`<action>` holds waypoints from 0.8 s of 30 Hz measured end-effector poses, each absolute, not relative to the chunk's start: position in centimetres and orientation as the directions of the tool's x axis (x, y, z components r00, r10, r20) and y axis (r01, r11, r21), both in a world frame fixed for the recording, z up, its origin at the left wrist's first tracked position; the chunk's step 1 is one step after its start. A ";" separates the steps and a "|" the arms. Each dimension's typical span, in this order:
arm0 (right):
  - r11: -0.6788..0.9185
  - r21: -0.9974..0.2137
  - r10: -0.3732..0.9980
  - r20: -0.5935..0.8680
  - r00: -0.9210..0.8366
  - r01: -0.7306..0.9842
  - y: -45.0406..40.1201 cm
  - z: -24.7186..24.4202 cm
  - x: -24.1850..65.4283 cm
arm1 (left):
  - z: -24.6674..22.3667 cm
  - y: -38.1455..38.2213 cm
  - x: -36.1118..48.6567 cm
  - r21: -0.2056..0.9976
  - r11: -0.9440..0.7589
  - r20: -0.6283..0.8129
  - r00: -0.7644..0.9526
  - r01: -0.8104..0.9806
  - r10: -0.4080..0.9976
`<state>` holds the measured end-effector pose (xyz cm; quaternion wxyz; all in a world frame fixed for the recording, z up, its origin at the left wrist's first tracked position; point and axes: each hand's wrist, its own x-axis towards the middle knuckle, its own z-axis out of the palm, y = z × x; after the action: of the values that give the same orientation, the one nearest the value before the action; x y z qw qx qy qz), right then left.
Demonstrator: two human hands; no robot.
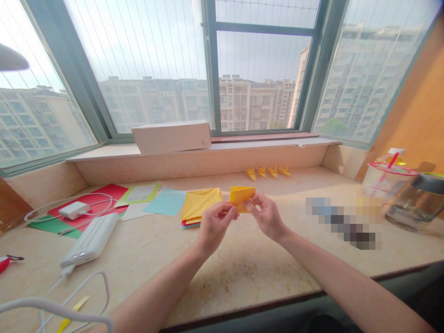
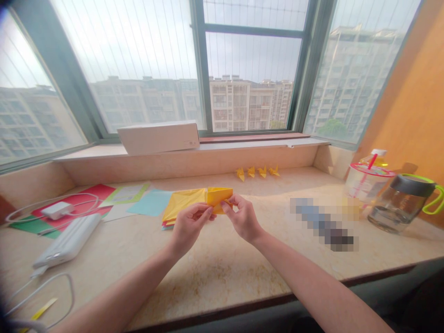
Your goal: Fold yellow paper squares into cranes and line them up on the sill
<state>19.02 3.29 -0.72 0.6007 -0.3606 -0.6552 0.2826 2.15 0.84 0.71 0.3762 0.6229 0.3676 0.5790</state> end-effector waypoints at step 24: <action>0.423 -0.893 0.896 0.438 -0.077 -0.153 3.0 0.0 18.7 | 0.5 1.4 2.0 0.916 -0.388 0.394 0.038 -0.104 0.918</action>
<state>18.70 3.04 0.03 0.6022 -0.3144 -0.5908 0.4352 2.02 1.42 0.54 0.4275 0.5801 0.3508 0.5981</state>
